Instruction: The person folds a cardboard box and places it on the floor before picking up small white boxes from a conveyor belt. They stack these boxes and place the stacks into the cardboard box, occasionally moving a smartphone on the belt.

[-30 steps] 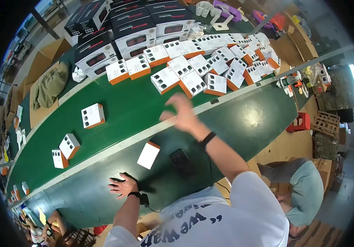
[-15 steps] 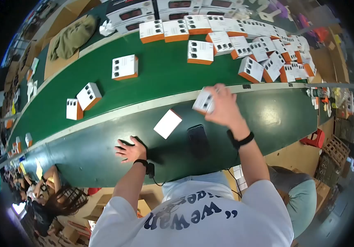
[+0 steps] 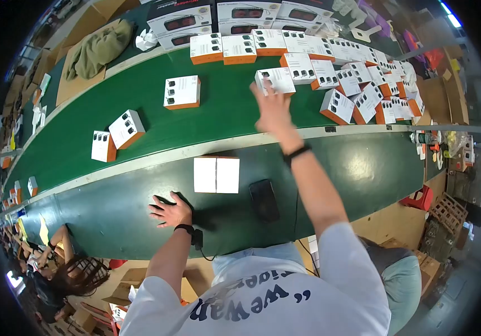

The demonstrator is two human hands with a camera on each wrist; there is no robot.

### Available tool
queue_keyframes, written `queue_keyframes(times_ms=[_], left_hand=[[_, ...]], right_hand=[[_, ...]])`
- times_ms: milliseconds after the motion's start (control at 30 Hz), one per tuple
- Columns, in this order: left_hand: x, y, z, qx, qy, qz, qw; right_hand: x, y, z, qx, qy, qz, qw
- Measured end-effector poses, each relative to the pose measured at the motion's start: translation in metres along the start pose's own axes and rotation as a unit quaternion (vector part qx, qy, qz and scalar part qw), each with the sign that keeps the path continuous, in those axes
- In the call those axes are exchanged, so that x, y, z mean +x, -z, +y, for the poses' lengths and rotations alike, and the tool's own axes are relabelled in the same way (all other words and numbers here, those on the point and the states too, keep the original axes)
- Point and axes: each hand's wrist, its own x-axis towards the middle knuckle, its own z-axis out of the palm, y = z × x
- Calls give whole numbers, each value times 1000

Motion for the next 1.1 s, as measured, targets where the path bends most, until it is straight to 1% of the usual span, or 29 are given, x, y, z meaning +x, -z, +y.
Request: queue_keyframes(times_ms=[67, 133, 167, 200, 233, 267, 333, 367, 400, 467, 533, 567, 600, 633, 700, 733, 767, 800, 867, 967, 1067, 1100], left_hand=[[2, -2, -4, 3, -3, -1, 1000], [4, -1, -4, 2, -5, -1, 1000], [4, 1, -3, 2, -2, -6, 1000], [8, 3, -6, 4, 3, -13, 1000], [8, 1, -7, -6, 1, -5, 1000], [9, 4, -8, -6, -4, -7, 1000], [8, -1, -8, -4, -11, 8, 1000], [9, 0, -9, -5, -11, 7, 1000], [9, 0, -9, -4, -9, 6, 1000], [10, 2, -9, -3, -5, 8, 1000], [10, 3, -9, -5, -2, 7, 1000], [11, 2, -11, -7, -2, 11, 1000], [14, 2, -11, -9, -4, 15, 1000], [15, 3, -13, -10, -4, 17, 1000], [19, 5, -16, -13, -5, 19, 1000], [19, 6, -17, -13, -5, 17, 1000], [20, 7, -18, -13, -5, 16, 1000], [23, 8, -17, -15, -3, 19, 1000], [24, 5, -20, -11, -3, 32, 999], [25, 8, -20, 0, -1, 17, 1000], [26, 9, -22, -7, 0, 16, 1000], [27, 10, -23, -8, -1, 19, 1000]], right_hand=[[60, -20, 40, -41, -4, -45, 998], [81, -21, 51, -82, 53, -33, 995], [81, -12, 50, -81, 76, -36, 993], [78, -12, 48, -61, 123, -27, 990], [69, -14, 50, 25, 135, -7, 991], [51, -10, 48, 110, 142, 8, 984], [-12, 9, 35, 261, 97, 19, 960], [-51, 11, 27, 344, 47, -27, 937], [-88, 10, 19, 424, -5, -72, 903], [-140, -1, -18, 487, -65, -138, 860], [-162, -21, -39, 465, -21, -131, 875], [-155, -6, -46, 439, 7, -173, 882], [-139, 3, -40, 442, 24, -200, 874], [-116, 9, -24, 445, 37, -229, 865], [-55, 20, -25, 451, 33, -186, 873], [-20, 19, -33, 451, 14, -115, 885], [14, 12, -44, 358, 56, -66, 930], [47, 5, -58, 261, 98, -15, 960], [96, -18, -95, 189, 144, -3, 971], [109, -32, -134, 26, 205, 25, 978], [107, -16, -128, 48, 163, -66, 983], [99, -11, -121, 35, 151, -82, 984]])
